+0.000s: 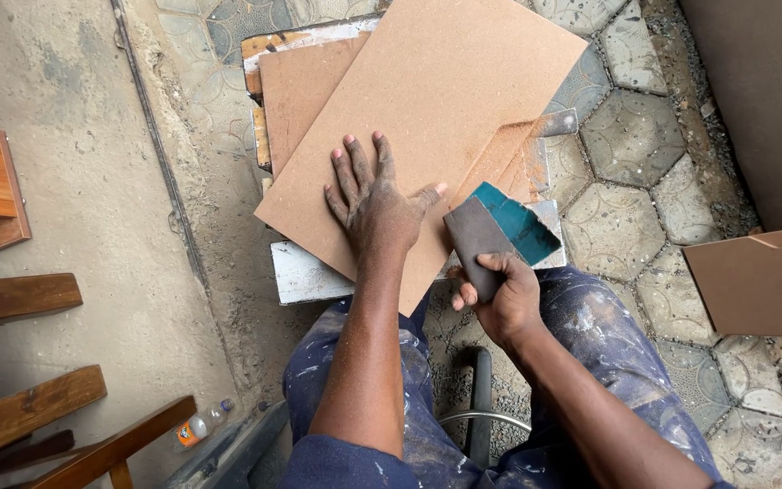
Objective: The person sands the edges and surfaces of a rectangular wooden board using a sanding block. They hold the board with one hand while rubbing the sanding block back and forth along the edges and flat areas.
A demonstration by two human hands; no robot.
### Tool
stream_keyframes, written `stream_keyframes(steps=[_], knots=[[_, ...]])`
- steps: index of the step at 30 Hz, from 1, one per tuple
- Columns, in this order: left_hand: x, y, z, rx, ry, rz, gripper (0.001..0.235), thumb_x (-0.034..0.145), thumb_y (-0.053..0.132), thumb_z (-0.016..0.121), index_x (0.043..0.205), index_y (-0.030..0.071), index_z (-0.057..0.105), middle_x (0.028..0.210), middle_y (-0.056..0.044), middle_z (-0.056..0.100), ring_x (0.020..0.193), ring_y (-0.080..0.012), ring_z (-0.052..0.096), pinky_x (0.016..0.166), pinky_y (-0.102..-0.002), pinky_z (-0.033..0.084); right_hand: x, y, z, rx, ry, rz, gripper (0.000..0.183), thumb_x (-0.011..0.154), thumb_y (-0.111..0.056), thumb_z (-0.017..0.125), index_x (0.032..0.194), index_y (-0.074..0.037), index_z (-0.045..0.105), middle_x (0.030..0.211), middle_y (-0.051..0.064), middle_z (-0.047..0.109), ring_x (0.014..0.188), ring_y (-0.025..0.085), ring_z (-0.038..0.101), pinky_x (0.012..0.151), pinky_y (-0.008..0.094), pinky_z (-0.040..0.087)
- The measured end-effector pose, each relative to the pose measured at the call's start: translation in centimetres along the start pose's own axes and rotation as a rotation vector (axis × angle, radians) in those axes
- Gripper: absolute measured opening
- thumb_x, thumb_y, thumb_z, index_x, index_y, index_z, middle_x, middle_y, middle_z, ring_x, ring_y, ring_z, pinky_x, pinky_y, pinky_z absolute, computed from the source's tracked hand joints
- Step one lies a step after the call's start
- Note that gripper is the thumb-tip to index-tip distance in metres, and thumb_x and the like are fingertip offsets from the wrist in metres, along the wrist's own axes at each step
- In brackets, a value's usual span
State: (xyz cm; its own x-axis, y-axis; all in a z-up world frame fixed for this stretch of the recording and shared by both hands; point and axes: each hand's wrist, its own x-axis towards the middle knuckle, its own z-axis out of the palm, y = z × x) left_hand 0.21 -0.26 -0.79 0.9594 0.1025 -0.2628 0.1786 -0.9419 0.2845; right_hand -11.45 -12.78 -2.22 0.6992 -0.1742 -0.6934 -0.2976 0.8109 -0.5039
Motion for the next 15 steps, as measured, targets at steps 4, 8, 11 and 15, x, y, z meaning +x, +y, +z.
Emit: stream_keyframes(steps=[4, 8, 11, 15], knots=[[-0.4, -0.2, -0.5, 0.005, 0.028, 0.008, 0.110, 0.080, 0.076, 0.070, 0.165, 0.026, 0.022, 0.173, -0.012, 0.009, 0.159, -0.0329, 0.004, 0.119, -0.066, 0.010, -0.1, 1.0, -1.1, -0.024, 0.002, 0.009, 0.013, 0.071, -0.011, 0.066, 0.072, -0.004, 0.055, 0.047, 0.011, 0.042, 0.032, 0.025, 0.046, 0.035, 0.044, 0.052], [-0.5, -0.2, -0.6, -0.003, 0.030, 0.004, 0.108, 0.079, 0.075, 0.071, 0.164, 0.027, 0.024, 0.172, -0.012, 0.012, 0.159, -0.0324, 0.007, 0.119, -0.064, 0.011, 1.9, 1.4, -2.0, -0.147, 0.026, -0.025, 0.015, 0.072, -0.014, 0.064, 0.068, -0.006, 0.052, 0.044, 0.015, 0.042, 0.030, 0.028, 0.043, 0.032, 0.040, 0.043], [-0.6, -0.3, -0.5, 0.004, 0.036, 0.010, 0.108, 0.078, 0.076, 0.072, 0.164, 0.027, 0.026, 0.172, -0.011, 0.013, 0.158, -0.0324, 0.008, 0.119, -0.064, 0.012, -0.1, 1.1, -1.9, -0.079, 0.040, -0.012, 0.015, 0.072, -0.012, 0.065, 0.069, -0.004, 0.054, 0.046, 0.015, 0.042, 0.030, 0.029, 0.045, 0.033, 0.043, 0.047], [-0.7, 0.3, -0.9, 0.001, 0.056, 0.000, 0.107, 0.078, 0.075, 0.073, 0.163, 0.026, 0.029, 0.171, -0.012, 0.017, 0.158, -0.0325, 0.010, 0.119, -0.062, 0.014, 0.3, 1.6, -2.0, -0.084, 0.039, -0.019, 0.013, 0.071, -0.014, 0.065, 0.073, -0.003, 0.058, 0.049, 0.014, 0.048, 0.031, 0.025, 0.047, 0.035, 0.043, 0.051]])
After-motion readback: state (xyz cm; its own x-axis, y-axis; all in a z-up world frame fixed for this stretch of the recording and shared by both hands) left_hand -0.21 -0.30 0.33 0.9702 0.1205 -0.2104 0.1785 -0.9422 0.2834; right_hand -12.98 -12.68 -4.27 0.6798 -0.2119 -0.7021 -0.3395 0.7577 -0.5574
